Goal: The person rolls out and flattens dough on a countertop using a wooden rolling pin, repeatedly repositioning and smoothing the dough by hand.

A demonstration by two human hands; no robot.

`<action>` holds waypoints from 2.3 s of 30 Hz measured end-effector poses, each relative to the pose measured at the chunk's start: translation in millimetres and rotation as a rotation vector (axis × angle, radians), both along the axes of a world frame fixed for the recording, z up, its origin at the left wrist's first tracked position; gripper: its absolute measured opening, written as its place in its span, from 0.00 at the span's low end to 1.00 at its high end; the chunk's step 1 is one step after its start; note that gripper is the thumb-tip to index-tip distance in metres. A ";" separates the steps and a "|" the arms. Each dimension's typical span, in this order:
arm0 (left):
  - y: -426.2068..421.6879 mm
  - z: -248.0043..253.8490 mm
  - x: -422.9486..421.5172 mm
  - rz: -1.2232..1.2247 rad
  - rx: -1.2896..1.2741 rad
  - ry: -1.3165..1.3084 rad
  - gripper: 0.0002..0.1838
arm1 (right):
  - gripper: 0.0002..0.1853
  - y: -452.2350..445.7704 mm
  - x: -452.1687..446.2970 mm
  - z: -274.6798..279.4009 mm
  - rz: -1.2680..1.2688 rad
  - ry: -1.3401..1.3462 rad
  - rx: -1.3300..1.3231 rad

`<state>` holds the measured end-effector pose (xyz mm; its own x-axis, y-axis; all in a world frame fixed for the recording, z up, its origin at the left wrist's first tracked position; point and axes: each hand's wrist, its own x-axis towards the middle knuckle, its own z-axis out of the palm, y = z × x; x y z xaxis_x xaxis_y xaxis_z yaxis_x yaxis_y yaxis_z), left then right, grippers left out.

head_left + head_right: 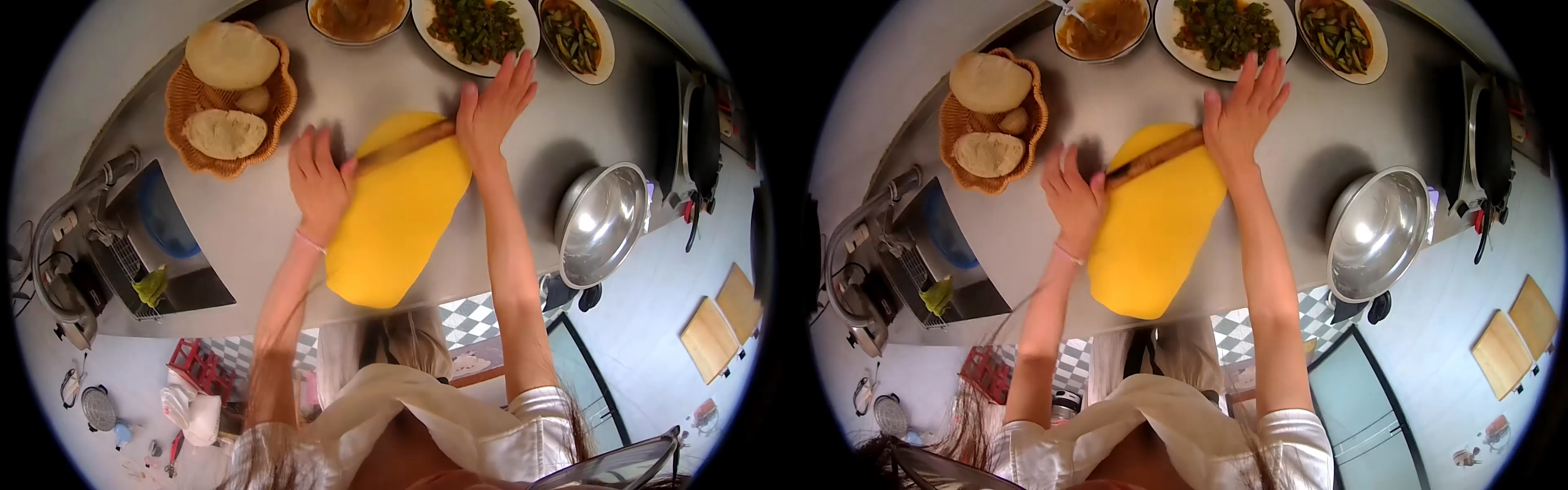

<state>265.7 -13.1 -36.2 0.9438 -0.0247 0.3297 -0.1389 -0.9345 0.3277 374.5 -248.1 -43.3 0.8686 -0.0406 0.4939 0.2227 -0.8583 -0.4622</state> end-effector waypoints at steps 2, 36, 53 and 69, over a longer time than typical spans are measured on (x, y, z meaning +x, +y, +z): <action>8.7 7.7 23.9 -0.058 0.002 -0.017 0.29 | 0.36 7.3 14.1 5.3 -0.008 -0.016 0.008; -35.9 10.5 121.2 -0.270 -0.163 0.134 0.21 | 0.20 -48.6 -77.4 14.4 -0.175 0.230 -0.180; -0.4 16.6 42.8 -0.461 -0.098 0.201 0.27 | 0.29 -24.5 -152.9 26.3 -0.182 0.330 -0.201; 67.1 30.8 -105.6 -0.643 0.055 0.429 0.32 | 0.31 38.1 -318.5 27.4 -0.148 0.506 -0.037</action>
<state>160.1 54.0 -5.4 0.7832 -0.6168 -0.0787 -0.5313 -0.7296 0.4305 56.0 -210.0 -15.9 0.9850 -0.1719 0.0179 -0.1457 -0.8813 -0.4496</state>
